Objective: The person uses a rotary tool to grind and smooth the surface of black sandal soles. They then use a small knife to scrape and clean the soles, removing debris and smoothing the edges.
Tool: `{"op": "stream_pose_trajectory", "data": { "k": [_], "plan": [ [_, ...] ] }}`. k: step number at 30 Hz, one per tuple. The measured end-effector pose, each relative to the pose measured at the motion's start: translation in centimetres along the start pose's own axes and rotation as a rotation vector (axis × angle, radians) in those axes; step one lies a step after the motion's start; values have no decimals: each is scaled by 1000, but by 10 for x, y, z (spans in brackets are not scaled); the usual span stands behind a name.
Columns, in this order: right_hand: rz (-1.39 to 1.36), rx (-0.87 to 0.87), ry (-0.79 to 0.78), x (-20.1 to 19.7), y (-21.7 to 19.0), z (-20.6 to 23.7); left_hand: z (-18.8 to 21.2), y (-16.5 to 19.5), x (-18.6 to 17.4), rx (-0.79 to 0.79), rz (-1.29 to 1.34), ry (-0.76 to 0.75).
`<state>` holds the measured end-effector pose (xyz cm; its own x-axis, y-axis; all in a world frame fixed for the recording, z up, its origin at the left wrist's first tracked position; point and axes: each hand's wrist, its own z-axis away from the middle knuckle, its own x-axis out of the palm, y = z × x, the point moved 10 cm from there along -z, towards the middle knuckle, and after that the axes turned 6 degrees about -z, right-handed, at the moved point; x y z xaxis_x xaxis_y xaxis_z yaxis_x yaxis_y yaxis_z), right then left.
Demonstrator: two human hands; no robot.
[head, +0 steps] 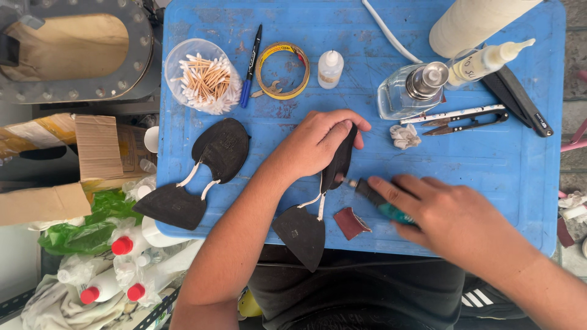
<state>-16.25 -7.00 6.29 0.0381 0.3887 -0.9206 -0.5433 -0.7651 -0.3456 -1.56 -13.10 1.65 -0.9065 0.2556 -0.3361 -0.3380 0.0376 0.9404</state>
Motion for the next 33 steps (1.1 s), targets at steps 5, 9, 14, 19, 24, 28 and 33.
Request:
{"op": "stream_pose_trajectory", "data": {
  "k": [5,9,14,19,24,28,33],
  "plan": [
    [29,42,-54,3,3,0,1,0,-1,-2,-23,26],
    [39,-13,3,-2,-1,3,0,4,-3,38,-27,50],
    [41,48,-128,9,8,3,1,4,-3,-21,-64,49],
    [67,99,-101,3,10,3,3,-4,2,-145,83,12],
    [12,-4,-74,2,-1,4,1,6,-2,-1,-56,49],
    [89,92,-113,8,11,5,-1,-3,1,-58,-27,44],
    [19,51,-59,0,6,4,-1,4,0,39,-25,53]
  ]
}}
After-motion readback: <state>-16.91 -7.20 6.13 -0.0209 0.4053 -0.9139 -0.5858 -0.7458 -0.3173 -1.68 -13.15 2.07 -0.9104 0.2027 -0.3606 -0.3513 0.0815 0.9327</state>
